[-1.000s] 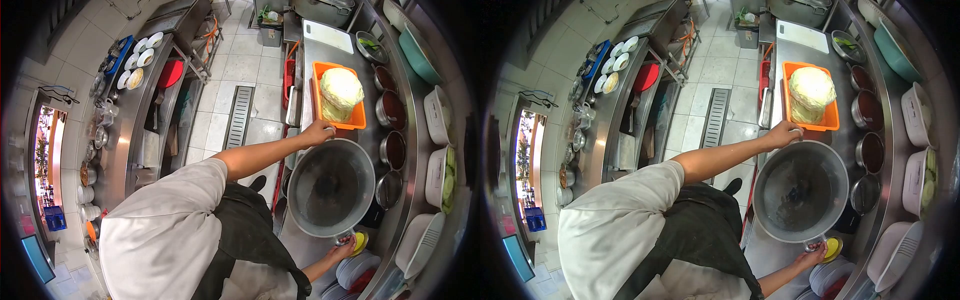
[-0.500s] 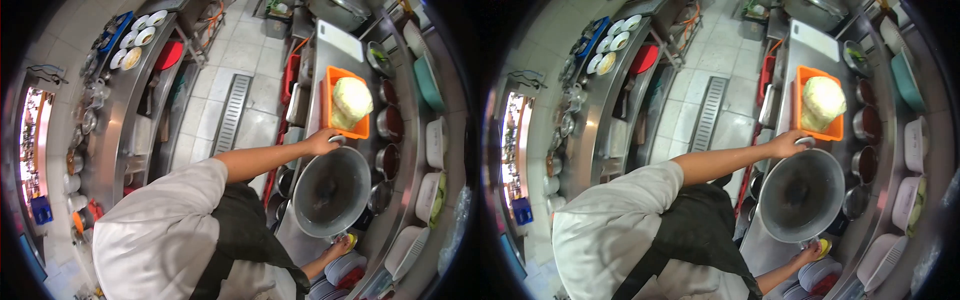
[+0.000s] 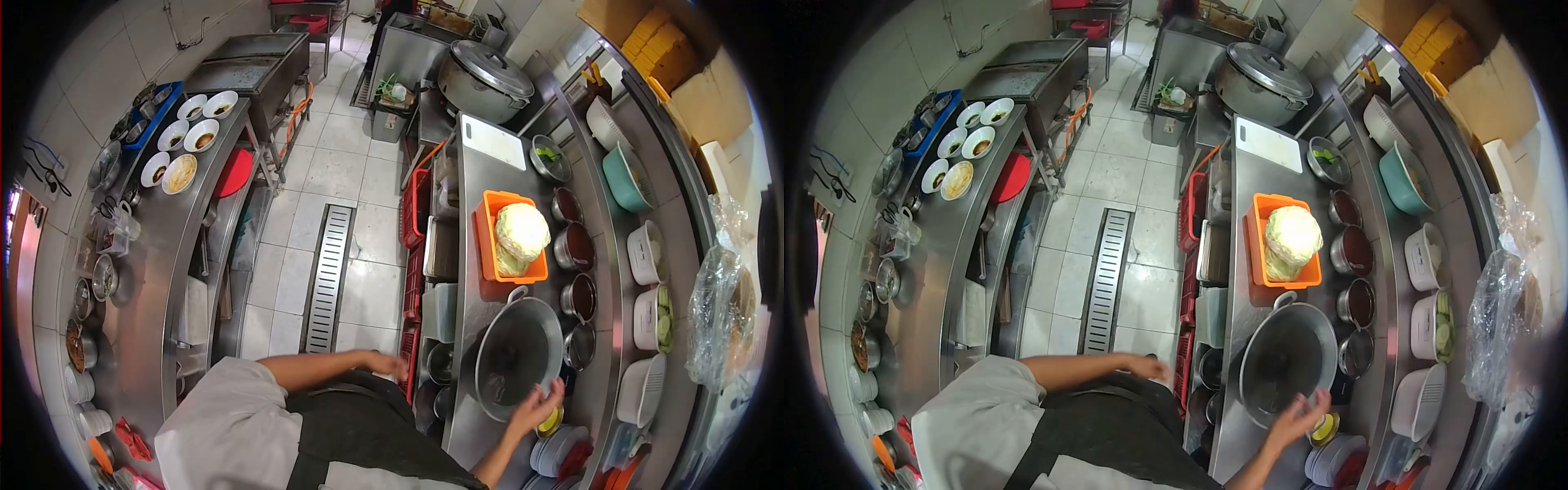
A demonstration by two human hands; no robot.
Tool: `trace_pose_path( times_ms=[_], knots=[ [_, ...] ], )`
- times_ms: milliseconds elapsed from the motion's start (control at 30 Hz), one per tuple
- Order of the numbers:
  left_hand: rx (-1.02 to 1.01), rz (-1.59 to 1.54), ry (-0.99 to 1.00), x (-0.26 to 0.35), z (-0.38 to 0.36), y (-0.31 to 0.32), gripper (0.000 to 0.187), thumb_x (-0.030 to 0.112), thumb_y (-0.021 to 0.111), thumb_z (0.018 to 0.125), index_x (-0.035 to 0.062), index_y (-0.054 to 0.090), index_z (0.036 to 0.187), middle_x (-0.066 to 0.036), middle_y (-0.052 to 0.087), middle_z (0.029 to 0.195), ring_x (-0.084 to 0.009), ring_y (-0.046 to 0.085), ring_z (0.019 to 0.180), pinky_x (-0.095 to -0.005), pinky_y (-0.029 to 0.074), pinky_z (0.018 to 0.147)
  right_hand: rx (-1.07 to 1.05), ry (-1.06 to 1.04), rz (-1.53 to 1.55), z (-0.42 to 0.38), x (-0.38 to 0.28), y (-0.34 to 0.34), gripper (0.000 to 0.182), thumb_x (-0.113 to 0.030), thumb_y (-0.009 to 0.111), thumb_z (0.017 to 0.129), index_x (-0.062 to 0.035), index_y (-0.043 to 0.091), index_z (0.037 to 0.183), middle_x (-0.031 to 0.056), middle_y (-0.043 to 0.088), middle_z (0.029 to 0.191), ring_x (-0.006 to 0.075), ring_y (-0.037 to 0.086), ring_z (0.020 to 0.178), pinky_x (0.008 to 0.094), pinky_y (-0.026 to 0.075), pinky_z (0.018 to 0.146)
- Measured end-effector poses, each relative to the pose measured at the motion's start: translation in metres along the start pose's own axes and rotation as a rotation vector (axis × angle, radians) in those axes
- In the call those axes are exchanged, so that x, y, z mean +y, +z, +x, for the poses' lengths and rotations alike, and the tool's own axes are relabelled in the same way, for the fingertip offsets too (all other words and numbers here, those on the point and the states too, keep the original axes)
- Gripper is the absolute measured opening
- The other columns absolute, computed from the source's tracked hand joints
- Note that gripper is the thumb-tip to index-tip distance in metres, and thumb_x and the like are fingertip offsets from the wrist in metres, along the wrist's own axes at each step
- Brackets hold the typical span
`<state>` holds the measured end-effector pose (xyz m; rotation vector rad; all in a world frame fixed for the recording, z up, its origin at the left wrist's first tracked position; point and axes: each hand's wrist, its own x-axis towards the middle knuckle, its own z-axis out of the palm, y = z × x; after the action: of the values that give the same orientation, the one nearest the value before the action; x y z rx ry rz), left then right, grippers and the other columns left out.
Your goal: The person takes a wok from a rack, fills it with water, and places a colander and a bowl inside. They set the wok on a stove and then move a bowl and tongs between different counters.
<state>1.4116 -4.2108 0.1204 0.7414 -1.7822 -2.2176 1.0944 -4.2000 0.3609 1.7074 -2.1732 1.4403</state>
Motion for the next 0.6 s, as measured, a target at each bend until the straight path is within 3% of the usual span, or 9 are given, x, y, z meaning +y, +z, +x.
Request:
trace_pose_path(
  times_ms=[67, 133, 233, 267, 300, 333, 433, 533, 600],
  knots=[
    [-0.300, 0.167, -0.146, -0.026, -0.027, 0.029, 0.042, 0.041, 0.057, 0.096, 0.0046, 0.064, 0.115, -0.006, 0.066, 0.102, -0.0147, 0.058, 0.097, -0.0314, 0.046, 0.087, -0.390, 0.019, 0.312, -0.018, -0.045, 0.036, 0.027, -0.007, 0.060, 0.090, -0.0008, 0.058, 0.115, 0.0133, 0.059, 0.117, 0.0234, 0.060, 0.103, 0.0340, 0.049, 0.088],
    [-0.180, 0.114, -0.178, -0.043, -0.066, 0.040, 0.045, 0.043, 0.057, 0.095, 0.0049, 0.063, 0.117, -0.007, 0.067, 0.106, -0.0159, 0.059, 0.099, -0.0326, 0.045, 0.091, -0.801, 0.048, 0.262, -0.051, -0.084, 0.070, 0.023, -0.007, 0.060, 0.090, -0.0023, 0.061, 0.113, 0.0097, 0.064, 0.105, 0.0179, 0.063, 0.095, 0.0306, 0.050, 0.085],
    [-0.037, -0.041, -0.238, -0.056, -0.133, 0.038, 0.054, 0.049, 0.054, 0.095, 0.0051, 0.060, 0.125, -0.009, 0.065, 0.117, -0.0190, 0.058, 0.110, -0.0336, 0.043, 0.098, -1.335, 0.123, 0.239, -0.134, -0.076, 0.125, 0.034, -0.018, 0.061, 0.092, -0.0047, 0.057, 0.123, 0.0125, 0.066, 0.108, 0.0188, 0.064, 0.094, 0.0299, 0.052, 0.079],
    [0.076, -0.007, -0.256, -0.064, -0.158, 0.039, 0.055, 0.050, 0.053, 0.095, 0.0054, 0.059, 0.127, -0.011, 0.063, 0.122, -0.0207, 0.056, 0.115, -0.0340, 0.041, 0.100, -1.593, 0.276, 0.001, -0.147, -0.104, 0.132, 0.039, -0.025, 0.061, 0.093, -0.0058, 0.055, 0.126, 0.0142, 0.065, 0.113, 0.0213, 0.065, 0.097, 0.0318, 0.052, 0.082],
    [0.199, 0.028, -0.274, -0.079, -0.183, 0.041, 0.057, 0.052, 0.052, 0.095, 0.0058, 0.058, 0.129, -0.012, 0.061, 0.127, -0.0225, 0.054, 0.120, -0.0344, 0.040, 0.103, -1.663, 0.174, 0.039, -0.193, -0.060, 0.152, 0.043, -0.032, 0.058, 0.094, -0.0061, 0.055, 0.128, 0.0164, 0.064, 0.116, 0.0264, 0.065, 0.100, 0.0345, 0.050, 0.089],
    [0.221, -0.056, -0.282, -0.108, -0.207, 0.047, 0.059, 0.053, 0.051, 0.095, 0.0057, 0.058, 0.129, -0.013, 0.060, 0.128, -0.0240, 0.054, 0.121, -0.0342, 0.039, 0.104, -1.772, 0.003, 0.011, -0.212, -0.067, 0.156, 0.044, -0.037, 0.055, 0.095, -0.0082, 0.056, 0.129, 0.0168, 0.059, 0.127, 0.0313, 0.058, 0.114, 0.0395, 0.043, 0.099],
    [0.400, -0.098, -0.274, -0.129, -0.265, 0.063, 0.059, 0.053, 0.052, 0.094, 0.0052, 0.058, 0.127, -0.015, 0.062, 0.124, -0.0285, 0.056, 0.118, -0.0365, 0.042, 0.101, -1.979, -0.271, -0.152, -0.261, -0.063, 0.172, 0.044, -0.039, 0.053, 0.096, -0.0106, 0.056, 0.129, 0.0155, 0.049, 0.140, 0.0324, 0.046, 0.129, 0.0449, 0.037, 0.105],
    [0.475, 0.073, -0.307, -0.094, -0.300, 0.068, 0.047, 0.041, 0.059, 0.094, 0.0010, 0.060, 0.119, -0.015, 0.063, 0.118, -0.0280, 0.058, 0.112, -0.0373, 0.044, 0.096, -2.041, -0.301, -0.128, -0.263, -0.064, 0.186, 0.045, -0.042, 0.052, 0.096, -0.0126, 0.057, 0.130, 0.0143, 0.042, 0.146, 0.0331, 0.037, 0.137, 0.0501, 0.032, 0.108],
    [0.637, 0.006, -0.310, -0.086, -0.302, 0.069, 0.038, 0.034, 0.065, 0.092, 0.0004, 0.062, 0.110, -0.012, 0.065, 0.111, -0.0247, 0.061, 0.104, -0.0352, 0.047, 0.090, -1.949, -0.136, -0.078, -0.262, -0.073, 0.199, 0.045, -0.043, 0.052, 0.096, -0.0134, 0.057, 0.130, 0.0144, 0.043, 0.146, 0.0331, 0.036, 0.137, 0.0497, 0.031, 0.108]
  ],
)
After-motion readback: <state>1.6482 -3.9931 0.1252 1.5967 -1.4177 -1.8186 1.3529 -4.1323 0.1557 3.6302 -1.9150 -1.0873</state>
